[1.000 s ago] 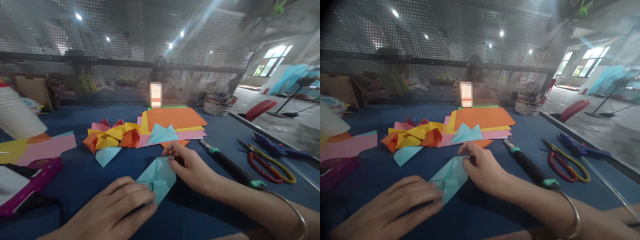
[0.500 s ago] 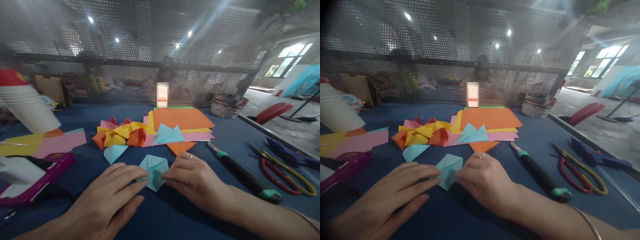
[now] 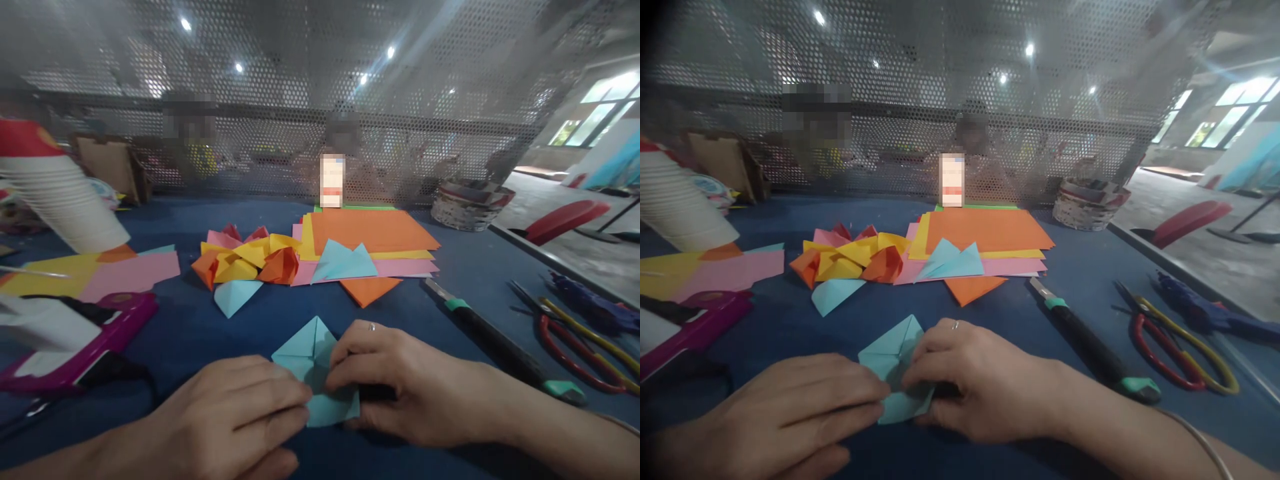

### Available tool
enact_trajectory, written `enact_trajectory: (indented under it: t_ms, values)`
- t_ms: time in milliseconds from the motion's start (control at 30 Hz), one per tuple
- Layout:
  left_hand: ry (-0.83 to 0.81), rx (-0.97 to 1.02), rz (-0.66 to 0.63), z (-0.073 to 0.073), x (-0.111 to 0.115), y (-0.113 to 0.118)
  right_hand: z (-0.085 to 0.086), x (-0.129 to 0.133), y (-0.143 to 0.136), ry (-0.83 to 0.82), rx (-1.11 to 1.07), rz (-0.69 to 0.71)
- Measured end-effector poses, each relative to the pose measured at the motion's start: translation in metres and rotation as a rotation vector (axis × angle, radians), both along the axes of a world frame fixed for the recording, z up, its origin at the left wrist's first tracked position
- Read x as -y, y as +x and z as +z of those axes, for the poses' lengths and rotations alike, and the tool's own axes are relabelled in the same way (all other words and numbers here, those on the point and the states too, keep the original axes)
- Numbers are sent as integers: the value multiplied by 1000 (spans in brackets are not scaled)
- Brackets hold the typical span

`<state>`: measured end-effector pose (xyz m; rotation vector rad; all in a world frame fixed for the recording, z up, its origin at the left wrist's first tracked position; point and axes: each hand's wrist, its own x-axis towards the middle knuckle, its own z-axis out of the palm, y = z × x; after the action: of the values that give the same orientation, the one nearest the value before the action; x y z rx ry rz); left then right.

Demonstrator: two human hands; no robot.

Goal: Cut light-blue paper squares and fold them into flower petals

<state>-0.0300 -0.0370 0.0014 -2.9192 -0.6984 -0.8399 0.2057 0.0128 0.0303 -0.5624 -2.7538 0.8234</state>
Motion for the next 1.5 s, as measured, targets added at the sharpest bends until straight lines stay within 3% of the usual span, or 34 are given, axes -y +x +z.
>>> enact_trajectory:
  t_ms: [200,500,1067,1500]
  values:
    - [-1,36,12,-5,2,-2,-6,-7,-2,-124,-61,-95]
    - [-20,42,9,-7,4,-2,-26,3,-14,58,-28,-403]
    - [-19,101,40,-10,8,-5,-25,4,-23,109,16,-455]
    - [-60,-73,8,-5,-2,0,-28,1,-20,90,17,-455]
